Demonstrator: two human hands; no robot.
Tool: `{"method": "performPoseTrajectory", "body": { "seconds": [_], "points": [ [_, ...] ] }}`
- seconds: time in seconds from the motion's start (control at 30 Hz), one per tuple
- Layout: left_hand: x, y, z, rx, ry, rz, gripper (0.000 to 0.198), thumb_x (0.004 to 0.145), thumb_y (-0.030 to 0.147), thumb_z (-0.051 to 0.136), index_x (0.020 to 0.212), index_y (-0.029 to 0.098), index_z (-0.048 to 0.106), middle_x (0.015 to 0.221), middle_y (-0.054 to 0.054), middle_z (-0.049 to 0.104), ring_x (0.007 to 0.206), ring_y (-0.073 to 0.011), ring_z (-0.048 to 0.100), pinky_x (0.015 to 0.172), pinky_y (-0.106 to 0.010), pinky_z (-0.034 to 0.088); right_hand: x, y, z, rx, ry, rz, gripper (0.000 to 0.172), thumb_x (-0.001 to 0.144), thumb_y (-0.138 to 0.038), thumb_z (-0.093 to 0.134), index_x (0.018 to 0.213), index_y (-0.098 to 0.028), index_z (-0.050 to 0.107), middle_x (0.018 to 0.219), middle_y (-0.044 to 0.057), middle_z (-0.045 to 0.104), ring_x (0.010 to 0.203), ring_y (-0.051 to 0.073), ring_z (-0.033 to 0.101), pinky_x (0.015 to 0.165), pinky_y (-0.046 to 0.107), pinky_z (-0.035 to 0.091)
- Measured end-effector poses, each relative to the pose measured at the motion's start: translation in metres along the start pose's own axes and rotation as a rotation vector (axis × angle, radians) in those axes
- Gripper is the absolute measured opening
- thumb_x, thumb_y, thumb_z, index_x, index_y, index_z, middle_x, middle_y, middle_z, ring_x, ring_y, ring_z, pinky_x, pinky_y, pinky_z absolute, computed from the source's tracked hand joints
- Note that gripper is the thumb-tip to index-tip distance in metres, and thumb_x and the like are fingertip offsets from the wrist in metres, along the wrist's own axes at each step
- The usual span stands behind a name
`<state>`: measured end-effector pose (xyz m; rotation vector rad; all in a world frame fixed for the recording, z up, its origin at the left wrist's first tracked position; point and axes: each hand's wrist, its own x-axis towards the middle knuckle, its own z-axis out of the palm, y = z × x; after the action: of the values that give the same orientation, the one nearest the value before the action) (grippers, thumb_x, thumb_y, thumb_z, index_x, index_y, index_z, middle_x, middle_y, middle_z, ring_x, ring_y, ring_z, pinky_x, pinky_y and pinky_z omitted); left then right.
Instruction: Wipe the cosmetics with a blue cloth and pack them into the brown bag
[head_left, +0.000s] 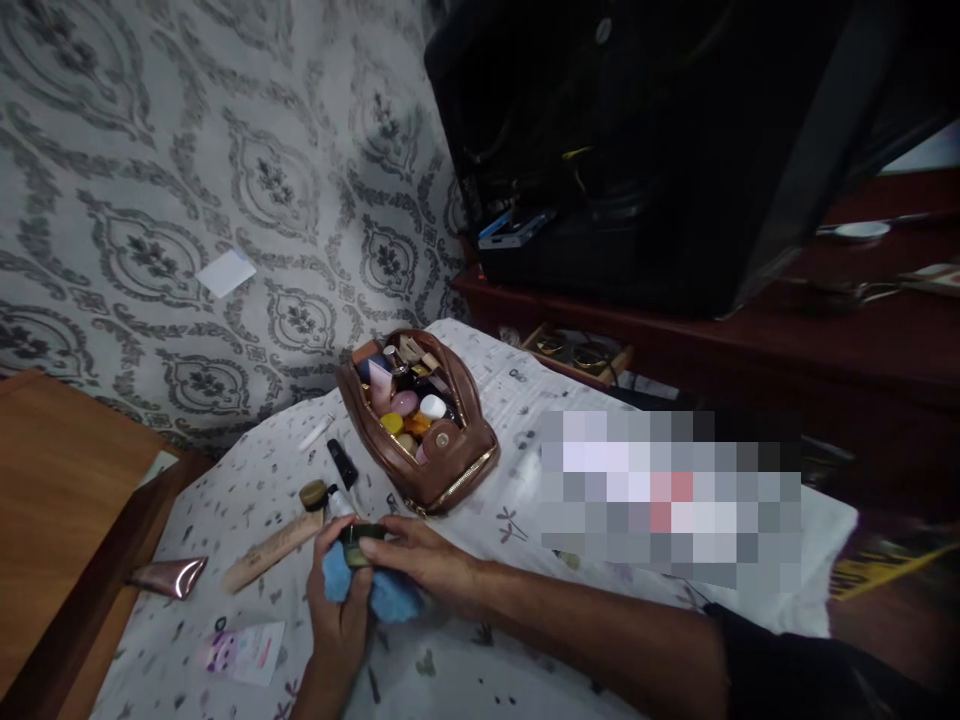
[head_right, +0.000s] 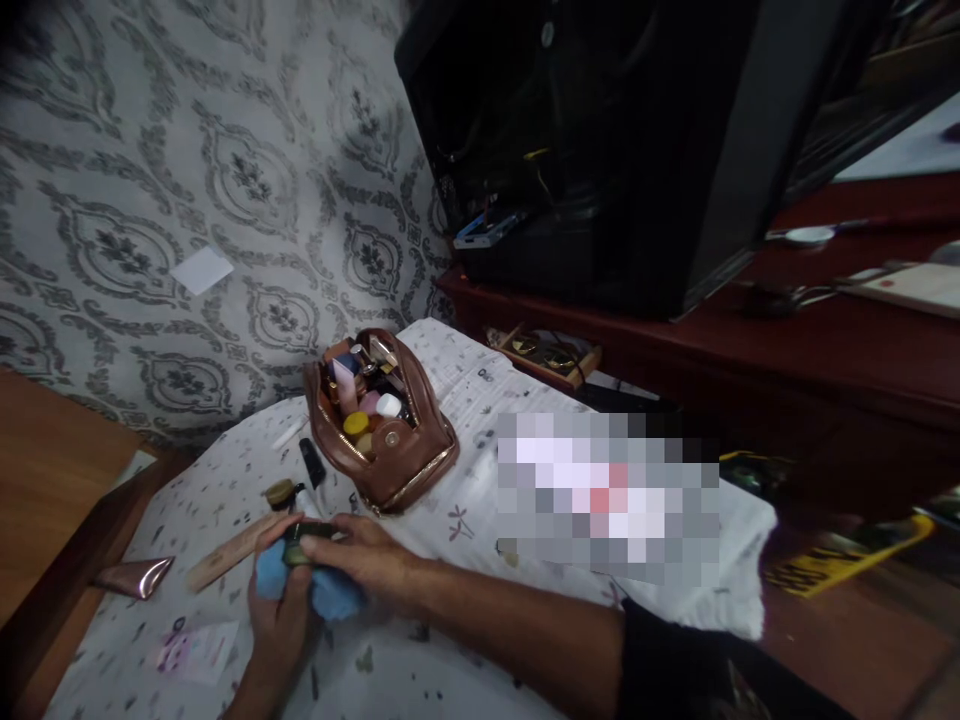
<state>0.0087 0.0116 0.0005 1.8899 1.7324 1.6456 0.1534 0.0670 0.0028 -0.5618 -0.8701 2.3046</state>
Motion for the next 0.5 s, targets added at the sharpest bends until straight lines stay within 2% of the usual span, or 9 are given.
{"method": "performPoseTrajectory", "body": {
  "seconds": [0.1,0.23,0.33,0.5],
  "points": [
    [0.001,-0.003,-0.004,-0.028,0.004,-0.032,0.042,0.085,0.055,0.058,0.105,0.019,0.067,0.101,-0.010,0.070,0.093,-0.0258,0.067,0.085,-0.039,0.054,0.000,-0.001,0.000,-0.018,-0.024,0.033,0.073,0.044,-0.060,0.089,0.098,-0.016,0.066,0.083,-0.002,0.064,0.075,0.012,0.058,0.067,0.023,0.042],
    [0.001,0.000,-0.005,-0.122,0.042,-0.141,0.056,0.081,0.068,0.055,0.105,0.019,0.067,0.098,-0.009,0.070,0.094,-0.0262,0.065,0.084,-0.038,0.053,0.001,-0.006,-0.001,-0.124,-0.094,0.002,0.065,0.044,-0.063,0.087,0.082,-0.015,0.065,0.067,-0.006,0.056,0.060,0.007,0.050,0.054,0.021,0.034],
    [0.003,0.008,-0.004,-0.178,0.050,-0.282,0.063,0.078,0.074,0.052,0.100,0.017,0.068,0.097,-0.010,0.070,0.094,-0.0276,0.065,0.081,-0.037,0.054,0.000,-0.009,-0.001,-0.159,-0.110,0.011,0.065,0.045,-0.061,0.088,0.085,-0.015,0.067,0.068,-0.004,0.059,0.060,0.008,0.053,0.054,0.021,0.038],
    [0.009,0.024,0.000,-0.274,0.065,-0.454,0.061,0.083,0.073,0.045,0.095,0.018,0.068,0.101,-0.010,0.071,0.094,-0.0271,0.067,0.077,-0.037,0.056,0.003,-0.008,-0.004,-0.157,-0.179,-0.044,0.062,0.051,-0.052,0.089,0.098,-0.017,0.071,0.078,-0.001,0.064,0.063,0.009,0.056,0.053,0.020,0.039]
  ]
}}
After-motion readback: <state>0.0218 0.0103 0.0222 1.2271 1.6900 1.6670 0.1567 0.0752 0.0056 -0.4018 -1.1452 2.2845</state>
